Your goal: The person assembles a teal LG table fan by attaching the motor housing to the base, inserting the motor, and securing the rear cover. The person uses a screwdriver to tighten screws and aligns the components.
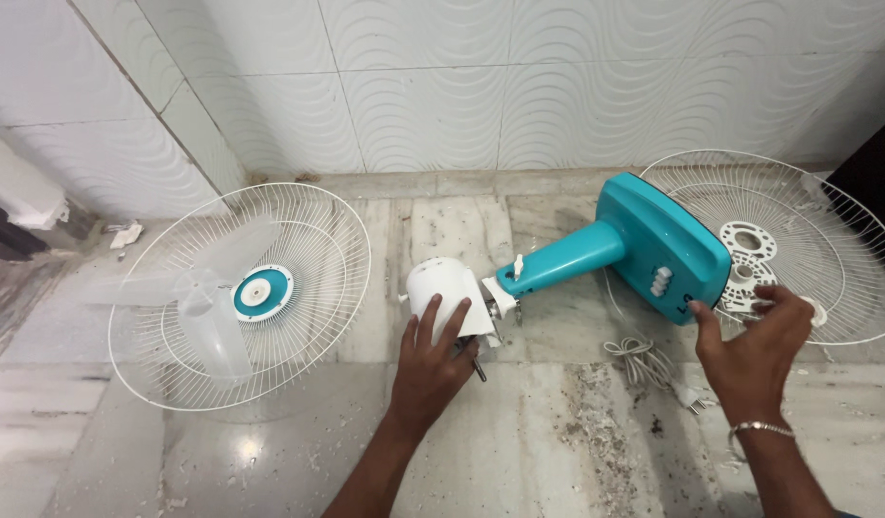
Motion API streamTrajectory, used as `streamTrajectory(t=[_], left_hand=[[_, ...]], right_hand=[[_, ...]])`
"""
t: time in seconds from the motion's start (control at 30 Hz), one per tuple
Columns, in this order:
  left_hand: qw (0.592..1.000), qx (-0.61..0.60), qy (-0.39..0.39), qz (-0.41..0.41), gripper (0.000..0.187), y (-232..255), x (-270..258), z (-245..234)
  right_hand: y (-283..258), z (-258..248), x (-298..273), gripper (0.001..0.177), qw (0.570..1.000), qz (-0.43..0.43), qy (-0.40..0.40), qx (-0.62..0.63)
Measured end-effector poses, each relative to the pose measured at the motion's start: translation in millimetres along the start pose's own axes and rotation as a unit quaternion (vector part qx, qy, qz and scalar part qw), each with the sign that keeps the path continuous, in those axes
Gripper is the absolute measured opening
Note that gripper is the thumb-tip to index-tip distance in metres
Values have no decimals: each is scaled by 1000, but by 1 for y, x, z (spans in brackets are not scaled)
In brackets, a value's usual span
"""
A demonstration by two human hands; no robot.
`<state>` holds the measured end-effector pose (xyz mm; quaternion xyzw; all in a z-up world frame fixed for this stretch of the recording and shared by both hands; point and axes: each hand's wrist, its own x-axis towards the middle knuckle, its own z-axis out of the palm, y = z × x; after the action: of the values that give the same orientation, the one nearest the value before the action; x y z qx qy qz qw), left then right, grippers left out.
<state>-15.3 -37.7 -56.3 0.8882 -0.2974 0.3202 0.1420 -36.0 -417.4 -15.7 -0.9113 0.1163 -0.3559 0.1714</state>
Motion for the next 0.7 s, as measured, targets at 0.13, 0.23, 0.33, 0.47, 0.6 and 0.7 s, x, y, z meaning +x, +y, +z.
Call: streamTrajectory(t=[0.13, 0.23, 0.33, 0.47, 0.6, 0.7], left_hand=[[1000, 1, -7, -9, 12, -1, -2, 4], [1000, -1, -10, -10, 12, 1, -2, 6], [999, -25, -19, -19, 13, 5, 0, 3], [992, -88, -87, -21, 19, 9, 4, -14], [982, -157, -71, -76, 39, 5, 8, -23], [965, -208, 53, -152, 39, -3, 15, -14]], right_hand=[[25, 32, 4, 90, 976, 88, -150, 129], [26, 50, -11, 91, 988, 87, -53, 118], [26, 55, -14, 93, 974, 133, -57, 172], [16, 49, -19, 84, 995, 22, 23, 97], [-7, 37, -29, 47, 991, -42, 58, 109], [-47, 41, -49, 29, 975, -136, 2, 177]])
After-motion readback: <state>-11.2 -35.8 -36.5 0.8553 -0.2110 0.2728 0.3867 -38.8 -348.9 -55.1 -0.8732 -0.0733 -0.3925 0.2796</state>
